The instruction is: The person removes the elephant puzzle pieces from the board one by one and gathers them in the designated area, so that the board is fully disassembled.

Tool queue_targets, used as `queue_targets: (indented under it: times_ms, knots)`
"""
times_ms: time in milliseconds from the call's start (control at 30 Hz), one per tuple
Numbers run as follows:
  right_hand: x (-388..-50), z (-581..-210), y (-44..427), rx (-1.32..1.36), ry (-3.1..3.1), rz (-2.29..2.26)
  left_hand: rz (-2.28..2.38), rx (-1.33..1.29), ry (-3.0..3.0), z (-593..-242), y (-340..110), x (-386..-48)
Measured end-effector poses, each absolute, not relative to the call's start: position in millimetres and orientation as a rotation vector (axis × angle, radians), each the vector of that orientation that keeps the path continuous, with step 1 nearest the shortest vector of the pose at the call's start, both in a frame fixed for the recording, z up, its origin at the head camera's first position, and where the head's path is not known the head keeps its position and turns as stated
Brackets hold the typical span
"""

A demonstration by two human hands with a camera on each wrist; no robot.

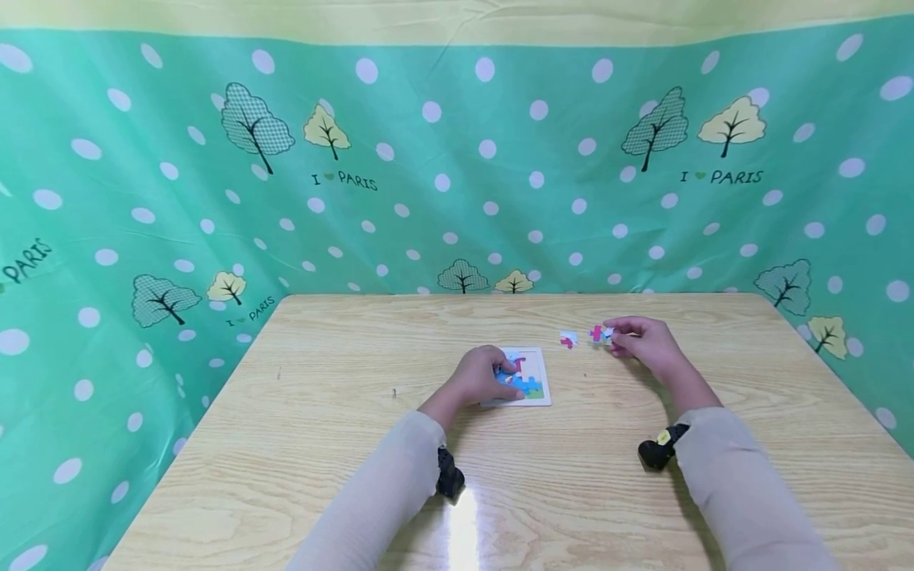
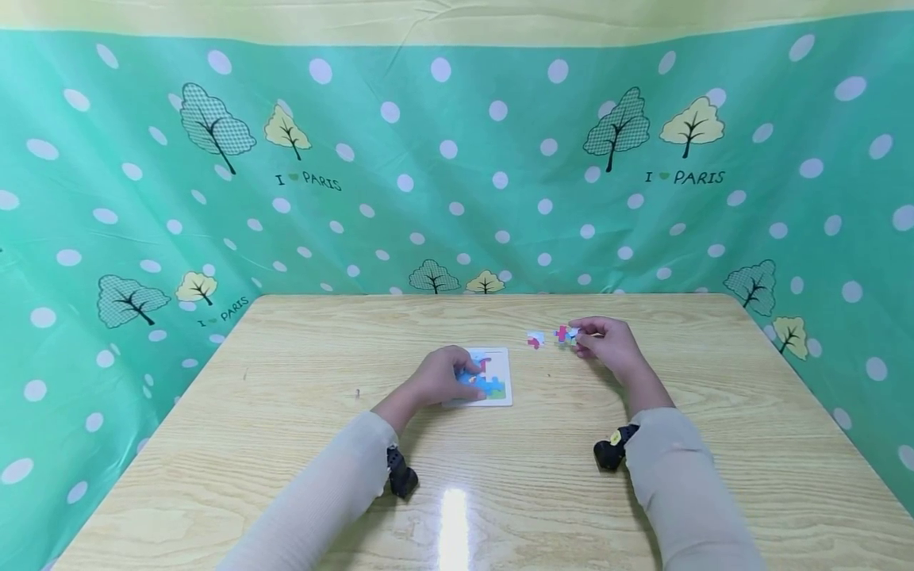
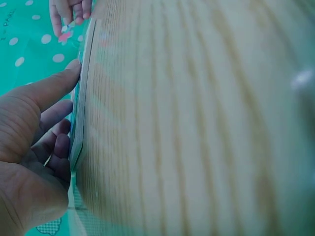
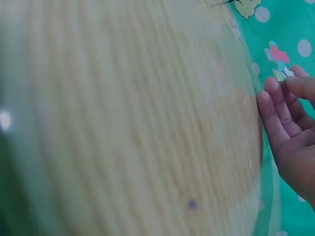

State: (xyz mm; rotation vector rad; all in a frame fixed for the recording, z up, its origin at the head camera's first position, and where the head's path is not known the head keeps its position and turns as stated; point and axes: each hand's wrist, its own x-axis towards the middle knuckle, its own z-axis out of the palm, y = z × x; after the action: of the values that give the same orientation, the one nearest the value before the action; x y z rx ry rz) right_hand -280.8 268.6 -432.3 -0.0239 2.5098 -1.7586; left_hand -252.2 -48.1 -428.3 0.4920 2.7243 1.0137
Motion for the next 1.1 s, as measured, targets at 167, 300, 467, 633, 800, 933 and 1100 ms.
queue_targets:
  times_ms: [167,300,467,633,800,933,1100]
  knots:
    - [-284.5,-434.2,268.5,-0.028,2.556,-1.692,1.026,0.483,2.717,-428.4,-48.3,-251.5]
    - [-288.7,-435.9,268.2,-0.031,2.591,-1.638,1.034,0.476,2.714,-429.0,-49.0,-251.6]
    - [-292.5,-437.9,268.0,-0.01,2.611,-1.592,1.021,0.479,2.717,-430.0,-48.8,-251.9]
    - [-294.0,-436.7,265.8,0.01,2.641,-1.54,1.016,0.486,2.717,-430.5,-49.0,-252.6]
    - [-295.4,-437.2,265.7,-0.005,2.704,-1.446,1.018,0.491,2.715,-430.7,-48.3,-253.3]
    - [-296.3,-437.8,267.7,-0.034,2.765,-1.362,1.01,0.486,2.714,-431.5,-48.0,-254.5]
    - [-296.7,-439.0,268.6,-0.053,2.787,-1.335,1.011,0.481,2.713,-432.5,-48.3,-256.2]
